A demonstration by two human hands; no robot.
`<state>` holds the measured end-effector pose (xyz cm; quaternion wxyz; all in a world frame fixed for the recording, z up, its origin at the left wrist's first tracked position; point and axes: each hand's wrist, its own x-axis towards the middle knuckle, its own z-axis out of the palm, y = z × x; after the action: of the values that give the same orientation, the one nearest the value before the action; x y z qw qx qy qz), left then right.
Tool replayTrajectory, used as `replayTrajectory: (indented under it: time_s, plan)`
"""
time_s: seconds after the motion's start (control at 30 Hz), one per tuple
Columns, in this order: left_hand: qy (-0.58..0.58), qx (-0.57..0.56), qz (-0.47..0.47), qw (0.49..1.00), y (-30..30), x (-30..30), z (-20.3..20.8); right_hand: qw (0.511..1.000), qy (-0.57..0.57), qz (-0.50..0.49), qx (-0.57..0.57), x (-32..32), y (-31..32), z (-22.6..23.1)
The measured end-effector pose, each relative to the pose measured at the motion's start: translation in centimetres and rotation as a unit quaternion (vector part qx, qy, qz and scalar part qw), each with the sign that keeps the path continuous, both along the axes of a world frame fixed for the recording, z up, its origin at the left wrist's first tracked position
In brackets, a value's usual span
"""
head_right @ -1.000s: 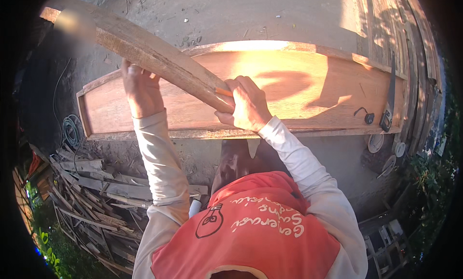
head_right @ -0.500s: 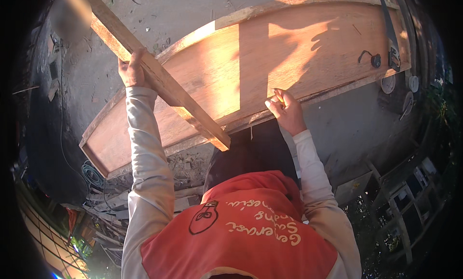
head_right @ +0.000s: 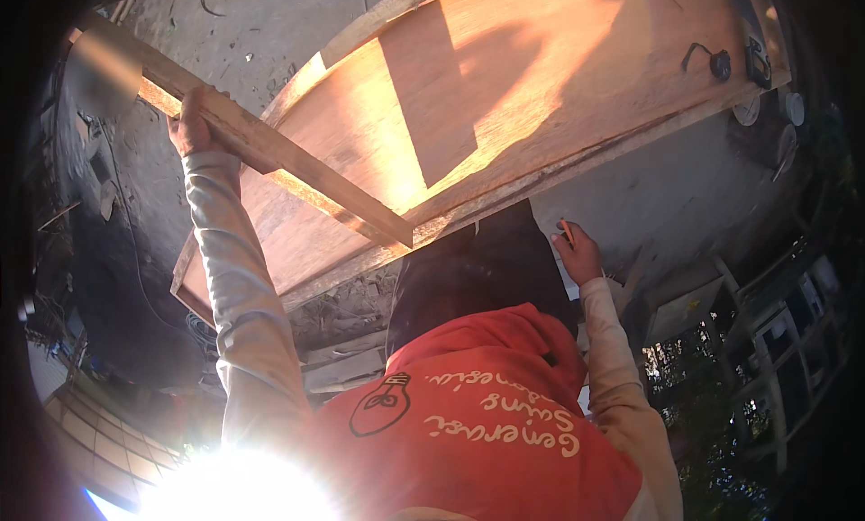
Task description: The person measures a large wooden board using a tape measure and marks it with a pencil, then cuts a smaller piece of wood with a hand saw and hammers nails to secure it into the frame of the board.
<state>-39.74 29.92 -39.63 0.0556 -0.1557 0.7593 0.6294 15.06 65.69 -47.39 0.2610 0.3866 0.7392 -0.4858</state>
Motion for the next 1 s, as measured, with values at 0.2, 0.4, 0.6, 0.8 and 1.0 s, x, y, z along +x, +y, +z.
replayTrajectory:
  time_s: [0.2, 0.4, 0.6, 0.8, 1.0]
  plan:
    - [-0.007, -0.024, -0.034, 0.999, -2.0, 0.5, 1.4, 1.000, -0.001, 0.002, -0.016, 0.4, -3.4, 2.7]
    - [0.003, -0.001, -0.019, 1.000, -2.1, 0.7, 2.6, 1.000, 0.012, 0.006, -0.008, 0.9, -5.1, 3.8]
    - [-0.003, 0.012, -0.014, 1.000, -2.4, 1.3, 2.4, 1.000, -0.005, 0.001, -0.015, 0.0, -5.6, 4.7]
    - [-0.009, 0.017, -0.016, 1.000, -3.3, 0.8, 1.8, 1.000, -0.013, 0.021, -0.003, -0.4, -4.9, 5.4]
    - [-0.003, 0.024, -0.008, 1.000, -4.8, 0.4, 1.9, 0.999, -0.042, 0.026, -0.016, -1.5, -5.5, 6.6]
